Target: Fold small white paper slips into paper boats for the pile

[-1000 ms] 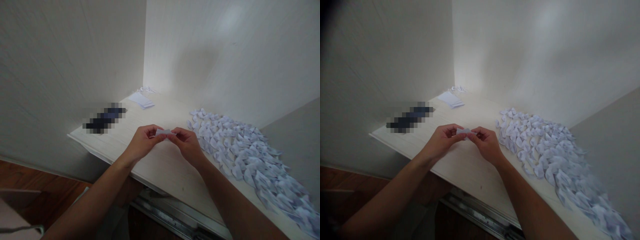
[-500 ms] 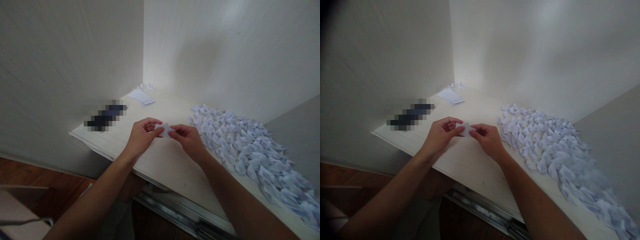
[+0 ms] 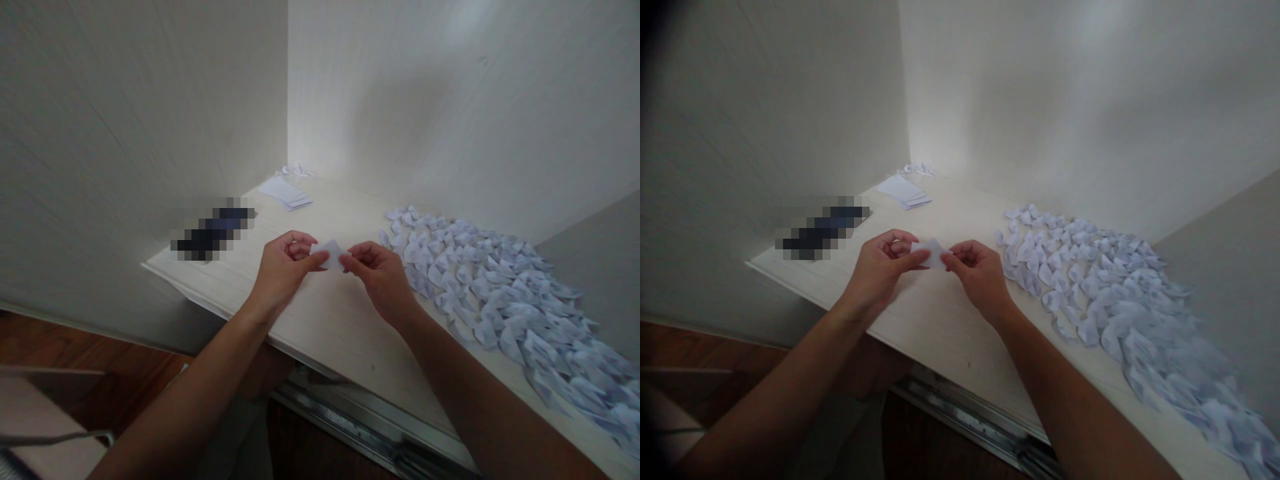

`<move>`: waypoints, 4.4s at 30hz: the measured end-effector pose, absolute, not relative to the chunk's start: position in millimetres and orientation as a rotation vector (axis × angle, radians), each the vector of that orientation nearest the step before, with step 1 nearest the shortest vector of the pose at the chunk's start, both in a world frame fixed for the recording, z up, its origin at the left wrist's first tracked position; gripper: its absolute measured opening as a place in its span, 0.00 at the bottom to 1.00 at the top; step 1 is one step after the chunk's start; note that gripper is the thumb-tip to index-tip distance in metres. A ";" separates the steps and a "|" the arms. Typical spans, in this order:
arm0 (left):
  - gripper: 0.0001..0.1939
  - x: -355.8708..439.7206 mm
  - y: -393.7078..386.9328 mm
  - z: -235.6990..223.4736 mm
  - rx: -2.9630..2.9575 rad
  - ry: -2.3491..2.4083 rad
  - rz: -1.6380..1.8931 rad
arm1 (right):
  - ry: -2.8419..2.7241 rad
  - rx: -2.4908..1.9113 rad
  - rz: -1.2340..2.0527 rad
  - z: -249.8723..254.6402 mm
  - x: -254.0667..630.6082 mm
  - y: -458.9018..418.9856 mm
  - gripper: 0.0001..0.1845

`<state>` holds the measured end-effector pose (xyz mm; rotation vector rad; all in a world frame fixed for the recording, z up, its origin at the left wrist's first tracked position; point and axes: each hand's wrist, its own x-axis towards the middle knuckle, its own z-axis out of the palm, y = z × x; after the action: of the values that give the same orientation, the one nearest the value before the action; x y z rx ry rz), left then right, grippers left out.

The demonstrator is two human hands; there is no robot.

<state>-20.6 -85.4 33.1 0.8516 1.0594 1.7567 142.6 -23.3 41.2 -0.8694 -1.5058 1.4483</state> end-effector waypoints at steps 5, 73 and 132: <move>0.19 -18.4 -85.6 34.2 0.852 1.052 1.819 | -1.503 -0.830 1.371 38.0 140.1 -25.1 0.11; 0.02 -33.5 -91.8 26.7 1.797 1.463 1.601 | -1.756 -1.008 1.528 40.8 154.3 -12.4 0.21; 0.02 -46.5 -103.7 41.3 1.631 1.094 1.759 | -1.759 -0.651 1.136 52.5 147.2 -34.8 0.02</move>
<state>-46.5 -103.7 41.3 1.6314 1.0944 1.7591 147.2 -34.8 52.5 -0.6508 -1.7589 1.1360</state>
